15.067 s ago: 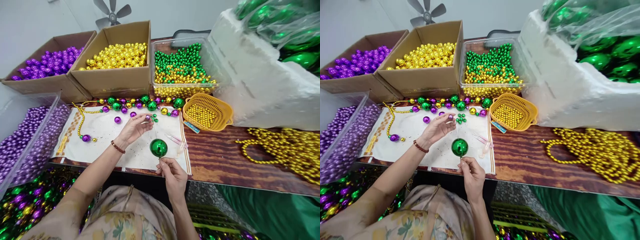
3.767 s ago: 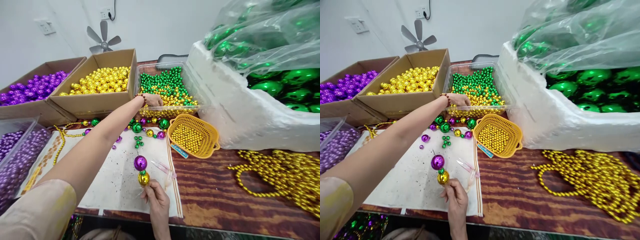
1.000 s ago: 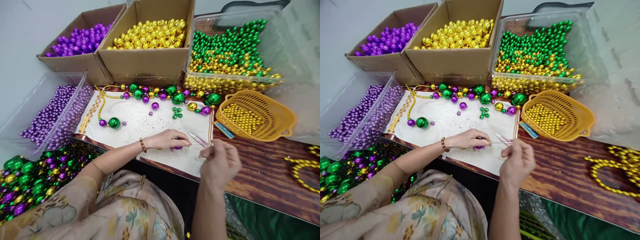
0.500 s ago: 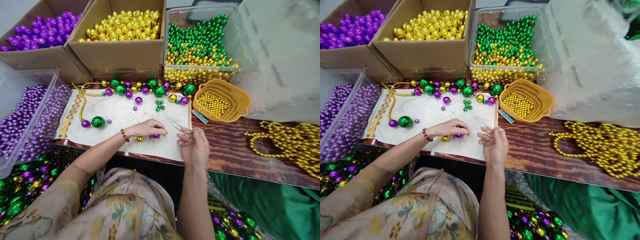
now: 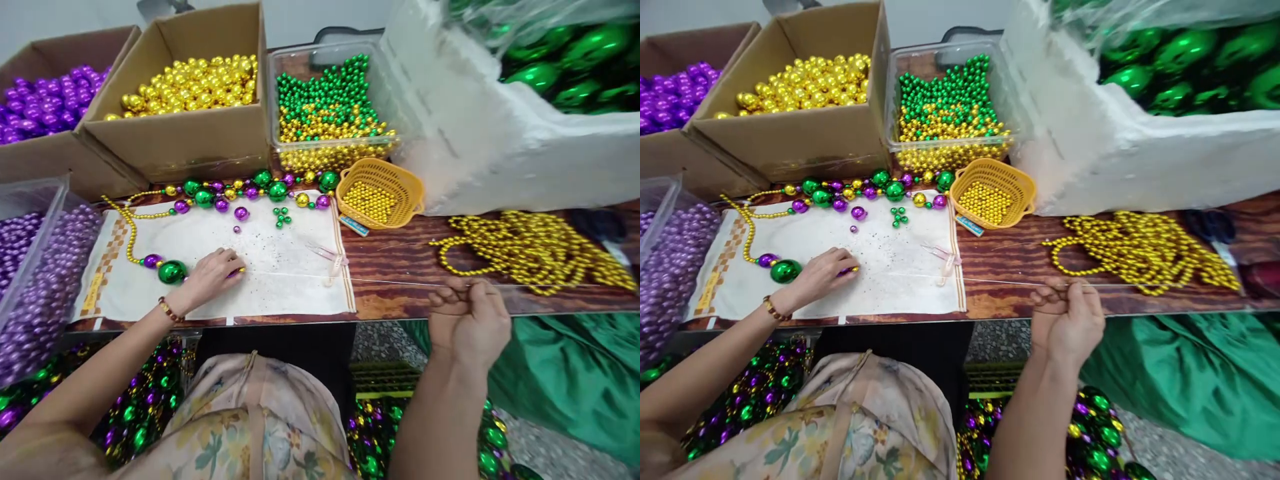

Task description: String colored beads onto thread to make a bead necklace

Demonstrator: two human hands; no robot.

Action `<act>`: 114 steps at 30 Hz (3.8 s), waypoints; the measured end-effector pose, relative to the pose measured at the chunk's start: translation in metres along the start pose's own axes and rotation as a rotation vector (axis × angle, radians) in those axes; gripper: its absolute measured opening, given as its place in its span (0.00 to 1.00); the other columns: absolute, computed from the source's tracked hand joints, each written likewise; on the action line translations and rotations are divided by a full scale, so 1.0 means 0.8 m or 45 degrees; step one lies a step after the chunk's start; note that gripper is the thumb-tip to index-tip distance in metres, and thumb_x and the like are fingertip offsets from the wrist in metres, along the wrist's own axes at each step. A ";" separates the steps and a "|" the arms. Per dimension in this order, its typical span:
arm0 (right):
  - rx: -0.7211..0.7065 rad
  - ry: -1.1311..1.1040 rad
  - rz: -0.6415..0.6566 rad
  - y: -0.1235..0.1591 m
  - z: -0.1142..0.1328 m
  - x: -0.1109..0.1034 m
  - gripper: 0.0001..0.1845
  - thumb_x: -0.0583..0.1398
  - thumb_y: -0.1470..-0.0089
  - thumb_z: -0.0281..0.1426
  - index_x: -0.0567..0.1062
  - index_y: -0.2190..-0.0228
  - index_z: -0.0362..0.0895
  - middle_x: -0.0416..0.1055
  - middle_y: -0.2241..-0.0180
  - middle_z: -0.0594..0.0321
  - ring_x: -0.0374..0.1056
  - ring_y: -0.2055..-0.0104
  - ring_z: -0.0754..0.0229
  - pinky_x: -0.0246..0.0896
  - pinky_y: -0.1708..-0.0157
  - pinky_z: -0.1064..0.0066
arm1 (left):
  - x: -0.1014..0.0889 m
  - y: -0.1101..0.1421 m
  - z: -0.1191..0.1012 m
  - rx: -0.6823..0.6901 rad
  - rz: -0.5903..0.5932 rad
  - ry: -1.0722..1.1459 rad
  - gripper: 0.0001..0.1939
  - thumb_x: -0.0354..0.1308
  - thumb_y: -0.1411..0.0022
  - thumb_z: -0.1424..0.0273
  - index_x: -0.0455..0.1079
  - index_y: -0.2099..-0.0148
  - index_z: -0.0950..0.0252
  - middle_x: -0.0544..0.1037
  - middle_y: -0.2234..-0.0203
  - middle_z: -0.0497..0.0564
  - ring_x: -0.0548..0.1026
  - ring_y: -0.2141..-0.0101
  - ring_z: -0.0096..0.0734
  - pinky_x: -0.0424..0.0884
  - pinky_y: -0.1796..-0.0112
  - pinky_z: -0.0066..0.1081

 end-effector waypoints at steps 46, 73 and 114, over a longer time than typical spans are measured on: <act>-0.247 0.356 0.421 0.046 -0.085 0.023 0.14 0.57 0.35 0.38 0.79 0.62 0.43 0.73 0.76 0.64 0.69 0.78 0.65 0.66 0.77 0.77 | -0.146 -0.463 -0.481 0.415 -0.744 0.079 0.19 0.59 0.34 0.63 0.68 0.44 0.64 0.70 0.45 0.62 0.62 0.40 0.54 0.57 0.39 0.51; -0.069 0.243 0.401 0.037 -0.084 0.030 0.20 0.68 0.48 0.44 0.81 0.62 0.40 0.78 0.72 0.57 0.74 0.75 0.59 0.72 0.77 0.70 | -0.032 -0.195 -0.217 -0.342 0.253 2.499 0.17 0.58 0.34 0.56 0.72 0.54 0.66 0.80 0.59 0.58 0.81 0.61 0.33 0.77 0.51 0.34; -0.186 0.186 0.327 0.145 -0.077 0.193 0.15 0.62 0.43 0.37 0.76 0.56 0.42 0.78 0.66 0.60 0.76 0.63 0.60 0.73 0.59 0.66 | 0.026 -0.029 -0.139 0.136 -0.792 1.152 0.22 0.63 0.36 0.62 0.70 0.40 0.52 0.71 0.46 0.57 0.70 0.44 0.42 0.71 0.44 0.44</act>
Point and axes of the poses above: each hand's wrist, its own y-axis away from the middle knuckle, its own x-axis out of the palm, z = x × y, the point moved 5 cm from there along -y, towards the middle knuckle
